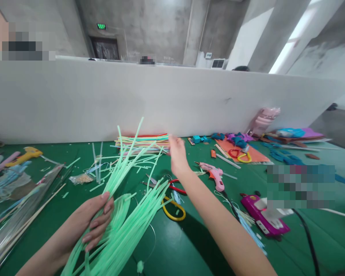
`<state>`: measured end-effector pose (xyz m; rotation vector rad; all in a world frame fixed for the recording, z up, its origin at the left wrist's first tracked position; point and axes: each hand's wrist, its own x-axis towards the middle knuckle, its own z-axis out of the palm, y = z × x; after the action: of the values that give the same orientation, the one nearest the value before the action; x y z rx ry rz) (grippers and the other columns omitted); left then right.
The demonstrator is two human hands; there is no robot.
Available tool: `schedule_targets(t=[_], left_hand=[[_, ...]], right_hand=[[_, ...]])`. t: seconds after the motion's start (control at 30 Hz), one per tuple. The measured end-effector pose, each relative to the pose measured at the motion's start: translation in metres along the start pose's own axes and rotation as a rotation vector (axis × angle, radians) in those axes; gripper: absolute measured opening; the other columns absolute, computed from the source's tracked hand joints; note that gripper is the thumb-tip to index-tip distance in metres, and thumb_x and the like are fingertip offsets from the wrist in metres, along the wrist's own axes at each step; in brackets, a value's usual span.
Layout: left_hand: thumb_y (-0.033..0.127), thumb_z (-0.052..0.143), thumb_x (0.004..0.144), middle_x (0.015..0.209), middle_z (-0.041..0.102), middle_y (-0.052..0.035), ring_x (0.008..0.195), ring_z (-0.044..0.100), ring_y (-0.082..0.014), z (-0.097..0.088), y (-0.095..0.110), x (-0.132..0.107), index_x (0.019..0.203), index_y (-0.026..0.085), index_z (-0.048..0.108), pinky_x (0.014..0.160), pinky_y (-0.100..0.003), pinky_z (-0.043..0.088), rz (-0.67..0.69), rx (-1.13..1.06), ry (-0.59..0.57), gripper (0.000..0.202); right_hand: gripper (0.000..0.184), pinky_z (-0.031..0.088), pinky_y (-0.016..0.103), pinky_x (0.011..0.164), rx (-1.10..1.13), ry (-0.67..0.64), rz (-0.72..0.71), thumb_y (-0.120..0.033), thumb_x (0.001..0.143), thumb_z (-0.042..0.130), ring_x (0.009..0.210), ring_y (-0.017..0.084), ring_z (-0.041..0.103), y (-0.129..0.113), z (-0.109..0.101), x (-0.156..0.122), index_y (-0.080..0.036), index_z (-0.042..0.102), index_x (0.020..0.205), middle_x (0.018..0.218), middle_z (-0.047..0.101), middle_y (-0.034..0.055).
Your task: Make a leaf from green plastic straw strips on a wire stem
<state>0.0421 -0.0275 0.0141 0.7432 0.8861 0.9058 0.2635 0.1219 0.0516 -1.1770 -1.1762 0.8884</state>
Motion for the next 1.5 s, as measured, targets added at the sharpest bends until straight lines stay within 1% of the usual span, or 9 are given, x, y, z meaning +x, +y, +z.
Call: schedule_targets(t=[0.07,0.2,0.33,0.43,0.57,0.77,1.03,1.3,1.5], left_hand=[[0.05,0.047,0.091,0.049,0.033,0.0098,0.031,0.02,-0.0023,0.003,0.0,-0.001,0.071,0.019,0.052,0.027,-0.015,0.034,-0.016,-0.003,-0.013,0.037],[0.051,0.05,0.089,0.047,0.033,0.0102,0.029,0.019,-0.0022,0.008,-0.004,-0.001,0.07,0.019,0.052,0.025,-0.014,0.033,-0.111,0.003,-0.067,0.037],[0.05,0.05,0.089,0.047,0.034,0.01,0.03,0.018,-0.0022,0.008,-0.008,-0.002,0.073,0.019,0.053,0.025,-0.014,0.031,-0.161,0.014,-0.058,0.035],[0.051,0.052,0.088,0.046,0.032,0.0109,0.03,0.015,-0.0019,0.008,-0.006,-0.004,0.073,0.02,0.052,0.024,-0.012,0.025,-0.159,0.014,-0.059,0.035],[0.051,0.051,0.089,0.046,0.03,0.0113,0.03,0.013,-0.0013,0.01,-0.003,-0.009,0.073,0.02,0.05,0.024,-0.011,0.018,-0.202,0.031,-0.067,0.034],[0.047,0.046,0.092,0.046,0.03,0.0109,0.03,0.01,-0.0016,0.007,-0.001,-0.007,0.073,0.02,0.051,0.023,-0.012,0.016,-0.177,-0.051,-0.121,0.033],[0.055,0.048,0.089,0.044,0.023,0.0122,0.032,0.007,-0.0014,0.002,-0.001,-0.009,0.073,0.021,0.049,0.025,-0.011,0.007,-0.278,0.054,-0.104,0.037],[0.052,0.049,0.09,0.045,0.025,0.0116,0.031,0.008,-0.0009,-0.011,0.006,-0.014,0.071,0.02,0.048,0.025,-0.01,0.007,-0.271,0.021,-0.164,0.037],[0.047,0.054,0.089,0.047,0.031,0.0112,0.031,0.01,-0.001,-0.017,0.018,-0.007,0.072,0.019,0.051,0.023,-0.011,0.016,-0.013,-0.123,-0.014,0.032]], right_hand=[[0.047,0.051,0.035,0.064,0.061,-0.201,0.149,-0.062,0.085,0.047,0.078,0.024,0.063,0.007,0.0,-0.022,-0.017,0.059,0.09,0.086,0.066,0.0122],[0.055,0.052,0.034,0.078,0.626,-0.727,0.611,-0.067,0.085,0.046,0.089,0.022,0.066,0.0,0.022,-0.039,-0.015,0.061,0.092,0.093,0.069,0.0117],[0.023,0.051,0.032,0.081,0.863,-0.585,0.647,-0.034,0.095,0.048,0.079,0.017,0.069,-0.017,0.043,-0.019,-0.017,0.059,0.085,0.071,0.068,-0.0002],[0.027,0.052,0.034,0.079,0.902,-0.542,0.671,-0.022,0.095,0.042,0.07,0.016,0.069,-0.024,0.043,-0.005,-0.017,0.054,0.072,0.059,0.063,-0.0013],[0.03,0.052,0.032,0.075,0.955,-0.488,0.632,-0.021,0.095,0.037,0.059,0.013,0.064,-0.031,0.032,0.003,-0.017,0.054,0.07,0.057,0.062,-0.0013],[0.039,0.051,0.032,0.07,0.975,-0.549,0.5,-0.055,0.09,0.048,0.06,0.013,0.059,-0.033,0.021,0.002,-0.017,0.059,0.089,0.066,0.063,-0.0005],[0.037,0.046,0.019,0.056,0.978,-0.414,0.385,-0.033,0.099,0.044,0.042,0.006,0.037,-0.037,0.014,0.022,-0.019,0.043,0.064,0.046,0.031,-0.0101],[0.047,0.026,0.007,0.036,0.981,-0.074,0.151,-0.019,0.096,0.036,0.035,0.001,0.023,-0.067,-0.065,0.075,-0.017,0.033,0.05,0.04,0.021,-0.0116],[0.046,0.005,0.009,0.041,0.803,-0.161,0.123,-0.019,0.089,0.005,0.037,-0.006,0.013,-0.083,-0.114,0.06,-0.012,0.018,0.045,0.041,0.02,-0.0115]])
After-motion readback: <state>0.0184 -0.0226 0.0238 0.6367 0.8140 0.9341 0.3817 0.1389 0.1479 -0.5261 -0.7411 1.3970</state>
